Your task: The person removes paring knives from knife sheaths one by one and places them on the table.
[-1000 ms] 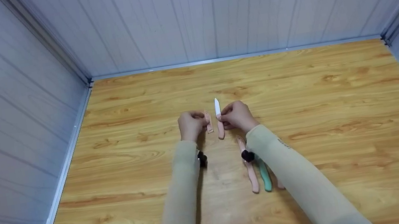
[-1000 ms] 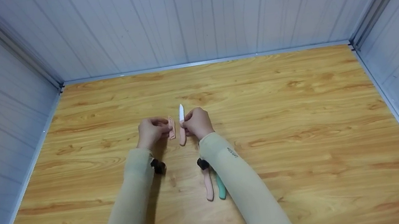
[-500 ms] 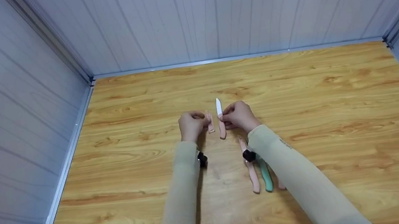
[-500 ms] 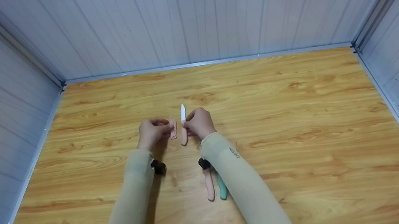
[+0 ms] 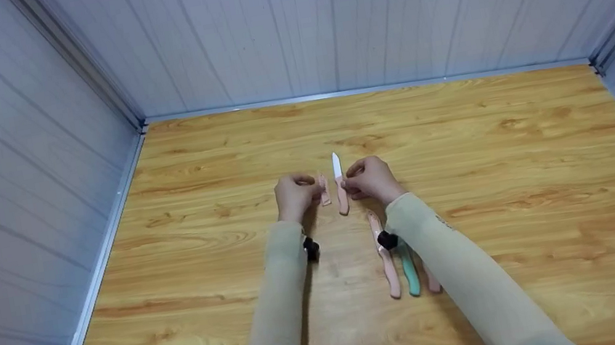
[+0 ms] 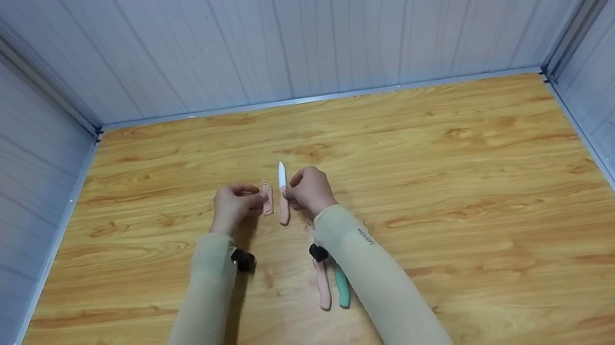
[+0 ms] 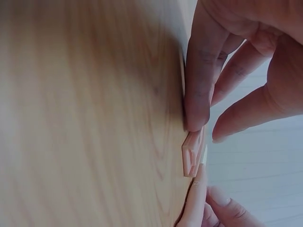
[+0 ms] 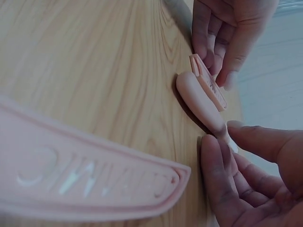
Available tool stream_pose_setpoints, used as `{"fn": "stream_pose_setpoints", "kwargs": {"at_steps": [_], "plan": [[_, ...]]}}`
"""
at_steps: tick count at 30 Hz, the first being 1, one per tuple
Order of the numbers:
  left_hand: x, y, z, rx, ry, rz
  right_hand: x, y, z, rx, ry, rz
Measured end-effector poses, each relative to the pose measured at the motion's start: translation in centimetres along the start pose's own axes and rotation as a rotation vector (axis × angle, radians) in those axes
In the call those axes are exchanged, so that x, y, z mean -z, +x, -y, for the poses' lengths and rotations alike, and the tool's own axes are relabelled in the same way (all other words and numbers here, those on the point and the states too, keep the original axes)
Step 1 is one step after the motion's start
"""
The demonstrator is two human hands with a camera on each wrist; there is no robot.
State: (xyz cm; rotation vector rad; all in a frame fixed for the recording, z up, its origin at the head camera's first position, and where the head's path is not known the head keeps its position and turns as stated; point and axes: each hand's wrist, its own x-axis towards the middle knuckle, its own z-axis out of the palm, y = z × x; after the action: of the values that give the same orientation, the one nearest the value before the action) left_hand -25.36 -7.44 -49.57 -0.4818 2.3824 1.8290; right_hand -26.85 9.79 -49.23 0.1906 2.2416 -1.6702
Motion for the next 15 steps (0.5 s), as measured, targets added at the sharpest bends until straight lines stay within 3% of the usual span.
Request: {"fn": "stream_pose_setpoints", "kwargs": {"at_steps": [5,10,15], "plan": [[0.1,-0.8,0.4,-0.064,0.005,-0.025,0.4,-0.6,-0.1,0.048,-0.053,-0.005],[0.1,-1.6,0.6,-0.17,0.104,-0.062,0.9,-1.4,-0.1,0.108,-0.111,0.007],[-0.1,-2.6,0.3,-0.274,0.14,-0.023,1.7,-2.8,0.2,0.2,-0.199,0.053]]}}
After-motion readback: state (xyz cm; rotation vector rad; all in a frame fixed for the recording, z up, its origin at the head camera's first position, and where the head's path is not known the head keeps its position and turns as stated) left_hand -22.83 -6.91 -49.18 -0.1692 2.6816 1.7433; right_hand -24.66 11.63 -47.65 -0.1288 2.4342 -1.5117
